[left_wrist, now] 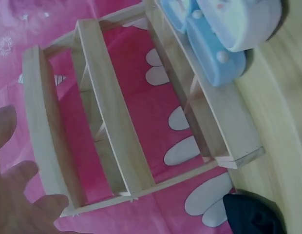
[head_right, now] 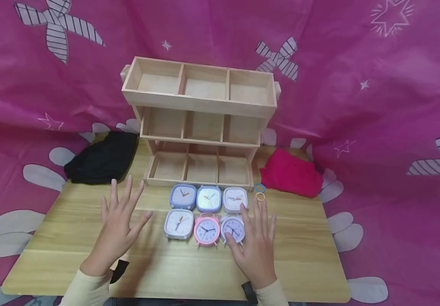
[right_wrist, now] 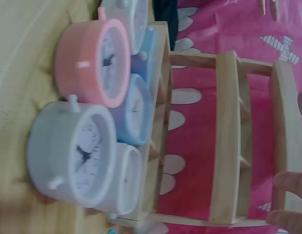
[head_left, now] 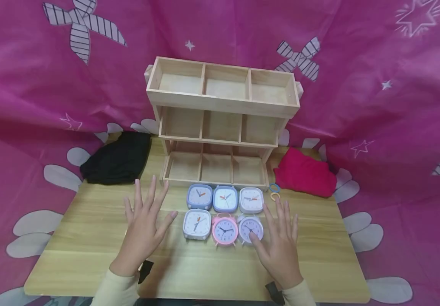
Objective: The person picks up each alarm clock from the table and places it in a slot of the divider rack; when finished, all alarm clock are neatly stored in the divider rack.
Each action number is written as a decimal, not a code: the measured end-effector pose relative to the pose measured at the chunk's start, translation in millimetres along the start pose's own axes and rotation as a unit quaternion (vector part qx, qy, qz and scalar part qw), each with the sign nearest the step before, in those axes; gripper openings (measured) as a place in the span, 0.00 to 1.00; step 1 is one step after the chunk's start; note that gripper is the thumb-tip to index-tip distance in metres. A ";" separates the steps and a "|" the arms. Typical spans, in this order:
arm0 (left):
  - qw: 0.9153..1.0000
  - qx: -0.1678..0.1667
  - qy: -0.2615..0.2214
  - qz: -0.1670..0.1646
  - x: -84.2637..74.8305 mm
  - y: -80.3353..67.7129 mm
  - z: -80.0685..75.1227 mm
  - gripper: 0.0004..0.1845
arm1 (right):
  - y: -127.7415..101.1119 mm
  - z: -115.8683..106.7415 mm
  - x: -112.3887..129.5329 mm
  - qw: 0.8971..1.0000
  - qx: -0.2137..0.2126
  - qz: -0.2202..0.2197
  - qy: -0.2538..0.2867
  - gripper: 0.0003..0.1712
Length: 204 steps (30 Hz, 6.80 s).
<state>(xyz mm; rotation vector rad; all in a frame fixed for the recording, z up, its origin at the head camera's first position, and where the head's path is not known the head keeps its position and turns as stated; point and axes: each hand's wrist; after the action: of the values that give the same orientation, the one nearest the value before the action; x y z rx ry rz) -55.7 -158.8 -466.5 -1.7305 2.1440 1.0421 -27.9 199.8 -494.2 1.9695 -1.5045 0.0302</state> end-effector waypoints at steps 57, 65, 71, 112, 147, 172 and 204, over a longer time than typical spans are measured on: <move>0.953 -0.037 -0.291 -0.068 120.1 228.0 51.3 0.69 | -47.5 92.2 -59.2 0.963 0.075 0.216 0.142 0.51; 0.954 -0.037 -0.290 -0.065 120.7 228.7 50.5 0.69 | -53.6 61.2 -51.3 0.939 0.098 0.276 0.181 0.50; 0.951 -0.036 -0.302 -0.061 120.0 229.5 49.5 0.69 | -31.7 35.4 -47.6 0.948 0.044 0.235 0.208 0.50; 0.955 -0.036 -0.287 -0.067 120.6 225.9 49.9 0.69 | 163.7 155.1 -94.5 0.988 0.013 0.153 0.032 0.44; 0.956 -0.027 -0.281 -0.073 118.2 227.1 46.0 0.68 | 119.9 105.8 -56.0 0.994 0.035 0.098 0.036 0.38; 0.956 -0.025 -0.283 -0.077 117.6 229.2 46.3 0.70 | -25.8 96.9 -17.3 0.959 0.208 0.113 0.158 0.59; 0.958 -0.026 -0.276 -0.071 117.4 228.9 47.5 0.70 | -4.7 118.2 -17.4 0.949 0.239 0.091 0.184 0.57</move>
<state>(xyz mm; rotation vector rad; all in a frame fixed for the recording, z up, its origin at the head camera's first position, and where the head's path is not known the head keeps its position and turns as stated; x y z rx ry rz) -313.1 -204.8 -475.7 -1.3697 1.6340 1.3526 -71.8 155.9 -596.4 2.0219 -1.5109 0.8680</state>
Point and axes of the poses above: each hand's wrist, its own y-axis towards the middle knuckle, its own z-axis out of the palm, x = y × z, and after that the axes turned 2 degrees about -y, right-handed
